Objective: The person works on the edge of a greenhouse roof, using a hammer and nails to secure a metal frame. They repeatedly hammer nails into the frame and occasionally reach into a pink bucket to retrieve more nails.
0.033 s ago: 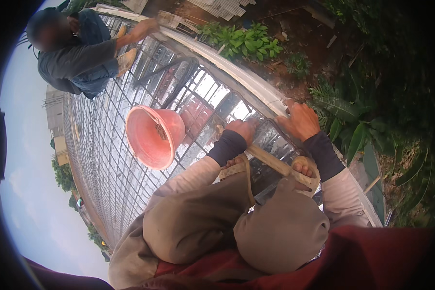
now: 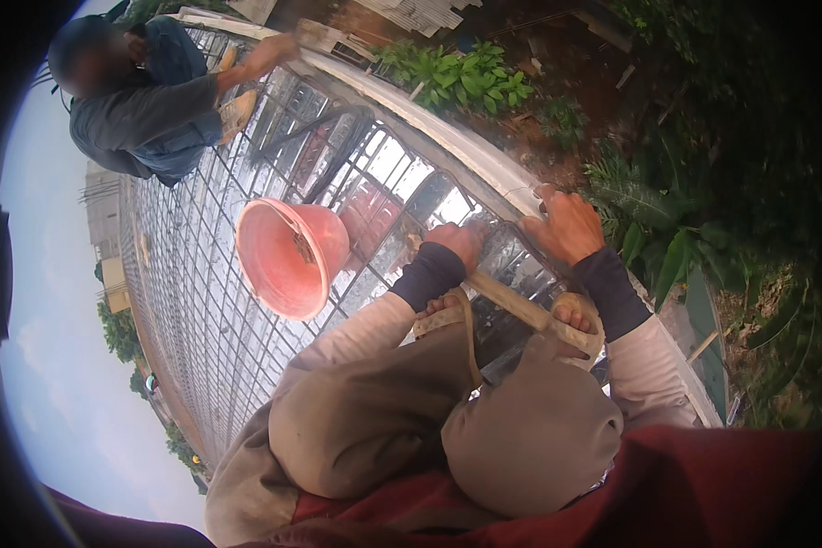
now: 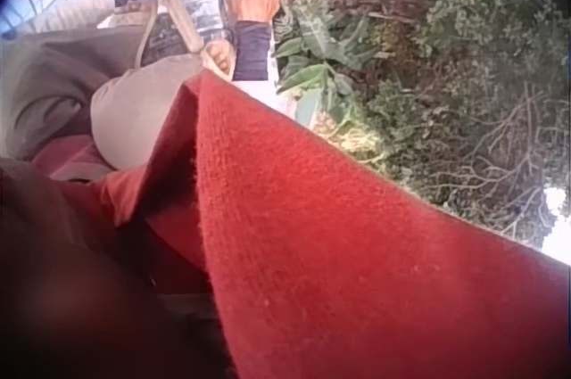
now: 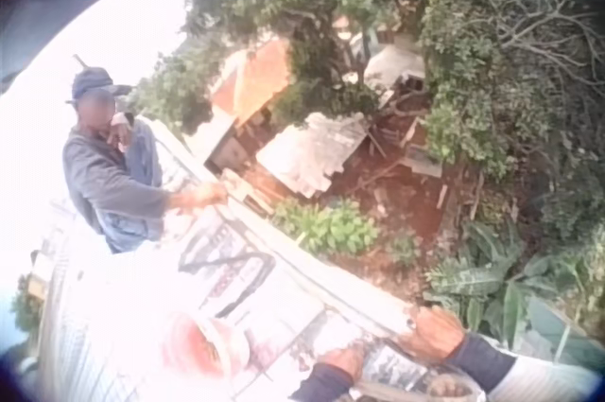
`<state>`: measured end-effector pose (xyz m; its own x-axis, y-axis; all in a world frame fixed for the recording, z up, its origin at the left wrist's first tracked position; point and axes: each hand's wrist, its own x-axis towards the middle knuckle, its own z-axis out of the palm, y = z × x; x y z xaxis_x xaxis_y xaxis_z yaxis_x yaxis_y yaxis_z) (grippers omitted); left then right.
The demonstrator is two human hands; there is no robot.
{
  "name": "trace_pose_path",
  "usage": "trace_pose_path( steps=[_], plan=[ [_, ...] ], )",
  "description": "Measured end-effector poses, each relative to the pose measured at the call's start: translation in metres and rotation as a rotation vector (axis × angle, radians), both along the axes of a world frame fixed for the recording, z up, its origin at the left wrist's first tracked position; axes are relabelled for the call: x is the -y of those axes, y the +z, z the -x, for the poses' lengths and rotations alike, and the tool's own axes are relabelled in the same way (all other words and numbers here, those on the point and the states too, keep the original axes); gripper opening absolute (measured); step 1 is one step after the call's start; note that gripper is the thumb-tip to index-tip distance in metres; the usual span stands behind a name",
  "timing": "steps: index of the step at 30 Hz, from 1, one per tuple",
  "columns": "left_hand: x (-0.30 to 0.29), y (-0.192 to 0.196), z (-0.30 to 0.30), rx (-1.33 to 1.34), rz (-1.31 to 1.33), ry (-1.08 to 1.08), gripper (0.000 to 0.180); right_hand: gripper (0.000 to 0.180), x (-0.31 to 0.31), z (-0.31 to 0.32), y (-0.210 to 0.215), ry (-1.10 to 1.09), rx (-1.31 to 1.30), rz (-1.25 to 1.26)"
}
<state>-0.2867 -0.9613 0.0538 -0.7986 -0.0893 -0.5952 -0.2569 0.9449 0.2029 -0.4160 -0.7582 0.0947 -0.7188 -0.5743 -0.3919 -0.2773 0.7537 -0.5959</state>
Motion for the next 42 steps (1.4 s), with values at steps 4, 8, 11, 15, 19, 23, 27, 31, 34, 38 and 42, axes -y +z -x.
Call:
trace_pose_path(
  steps=[4,8,11,15,19,23,27,31,34,38,42],
  plan=[
    [0.002,-0.007,0.007,-0.088,-0.04,-0.035,0.027,0.047,0.0,-0.005,-0.012,0.012,-0.17,-0.009],
    [0.006,-0.01,0.003,-0.085,-0.026,-0.001,0.031,0.044,0.004,0.002,-0.01,0.055,-0.152,-0.08],
    [0.013,-0.025,0.001,-0.116,-0.002,-0.077,0.03,0.048,0.003,0.015,-0.015,0.058,-0.062,-0.054],
    [0.021,-0.047,-0.01,-0.155,0.05,-0.153,0.029,0.04,0.003,0.015,-0.02,0.023,-0.068,0.054],
    [0.023,-0.053,-0.01,-0.144,0.02,-0.164,0.028,0.046,0.001,0.024,-0.02,0.05,-0.017,0.029],
    [0.019,-0.041,-0.007,-0.19,-0.043,-0.103,0.028,0.053,0.001,0.021,-0.026,0.053,-0.029,0.041],
    [0.016,-0.028,-0.005,-0.134,-0.054,-0.032,0.029,0.059,0.007,0.031,-0.015,0.128,0.072,-0.048],
    [0.017,-0.028,-0.001,-0.155,-0.047,-0.037,0.032,0.069,0.017,0.031,-0.01,0.235,-0.041,-0.083],
    [0.017,-0.029,-0.003,-0.126,0.0,-0.024,0.032,0.068,0.029,0.025,0.003,0.201,-0.052,-0.134],
    [0.014,-0.021,0.002,-0.155,-0.075,-0.012,0.032,0.065,0.02,0.031,-0.023,0.152,-0.047,-0.004],
    [0.022,-0.015,0.007,-0.185,-0.261,0.131,0.031,0.064,0.021,0.034,-0.026,0.166,-0.063,0.023]
  ],
)
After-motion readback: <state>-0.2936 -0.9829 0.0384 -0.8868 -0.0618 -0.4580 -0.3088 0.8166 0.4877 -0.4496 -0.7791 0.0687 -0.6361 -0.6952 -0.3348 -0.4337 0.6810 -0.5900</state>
